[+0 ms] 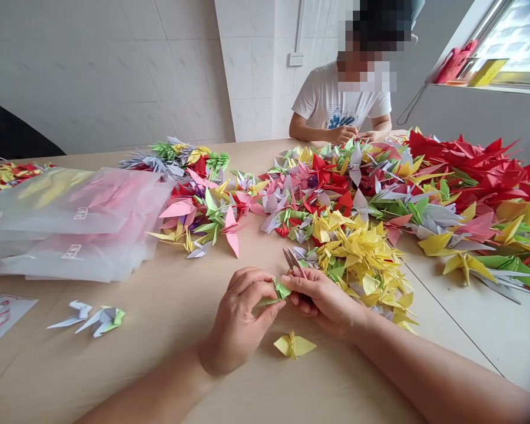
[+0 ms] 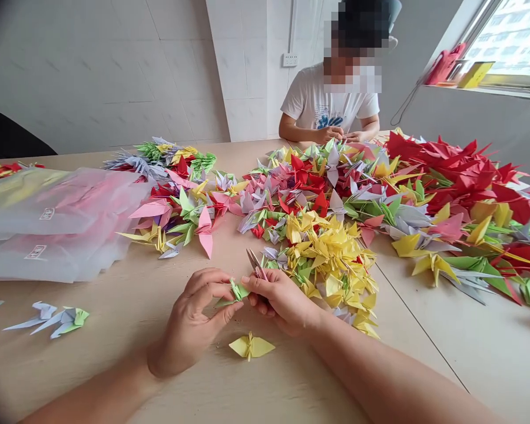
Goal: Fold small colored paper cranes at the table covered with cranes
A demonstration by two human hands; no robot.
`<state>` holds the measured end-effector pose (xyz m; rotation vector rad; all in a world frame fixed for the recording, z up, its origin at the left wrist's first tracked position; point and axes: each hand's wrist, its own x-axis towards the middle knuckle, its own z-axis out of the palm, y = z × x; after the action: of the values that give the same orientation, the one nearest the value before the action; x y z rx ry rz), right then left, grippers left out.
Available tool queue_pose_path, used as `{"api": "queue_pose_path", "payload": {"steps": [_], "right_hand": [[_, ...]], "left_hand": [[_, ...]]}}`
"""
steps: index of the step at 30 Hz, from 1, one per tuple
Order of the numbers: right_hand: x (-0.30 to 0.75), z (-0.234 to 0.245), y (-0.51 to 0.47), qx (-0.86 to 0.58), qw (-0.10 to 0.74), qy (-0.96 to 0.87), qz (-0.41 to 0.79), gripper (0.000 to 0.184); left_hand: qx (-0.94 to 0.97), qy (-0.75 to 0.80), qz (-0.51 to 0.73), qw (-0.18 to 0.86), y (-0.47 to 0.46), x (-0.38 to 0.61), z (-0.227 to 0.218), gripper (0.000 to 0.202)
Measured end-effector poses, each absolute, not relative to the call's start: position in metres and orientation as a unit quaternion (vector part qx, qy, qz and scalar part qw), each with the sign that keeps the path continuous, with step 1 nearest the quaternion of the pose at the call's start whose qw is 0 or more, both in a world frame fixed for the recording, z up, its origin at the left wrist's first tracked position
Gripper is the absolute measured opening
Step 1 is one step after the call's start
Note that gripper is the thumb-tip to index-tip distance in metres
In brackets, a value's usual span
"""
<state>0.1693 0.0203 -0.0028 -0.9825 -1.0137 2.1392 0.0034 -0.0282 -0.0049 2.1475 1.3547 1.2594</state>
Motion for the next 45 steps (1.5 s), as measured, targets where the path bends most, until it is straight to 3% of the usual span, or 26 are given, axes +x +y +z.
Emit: {"api": "queue_pose_path", "payload": {"steps": [6, 14, 20, 26, 45], "right_hand": [[0.170, -0.003, 0.018, -0.351, 0.277, -0.451, 0.773, 0.038], [0.171, 0.004, 0.015, -0.336, 0.349, -0.477, 0.734, 0.042], [0.173, -0.001, 0.013, -0.309, 0.293, -0.484, 0.764, 0.049], [0.171, -0.001, 0.014, -0.318, 0.280, -0.528, 0.736, 0.034], [0.169, 0.006, 0.018, -0.328, 0.335, -0.502, 0.727, 0.037]], "left_hand": [[0.518, 0.486, 0.482, 0.513, -0.020, 0.002, -0.003, 0.012], [0.286, 0.458, 0.543, 0.643, -0.011, 0.000, -0.004, 0.012], [0.298, 0.442, 0.516, 0.671, -0.013, -0.001, -0.004, 0.012], [0.334, 0.444, 0.494, 0.668, -0.015, 0.000, -0.003, 0.012], [0.346, 0.499, 0.487, 0.628, -0.014, 0.001, 0.001, 0.017]]}}
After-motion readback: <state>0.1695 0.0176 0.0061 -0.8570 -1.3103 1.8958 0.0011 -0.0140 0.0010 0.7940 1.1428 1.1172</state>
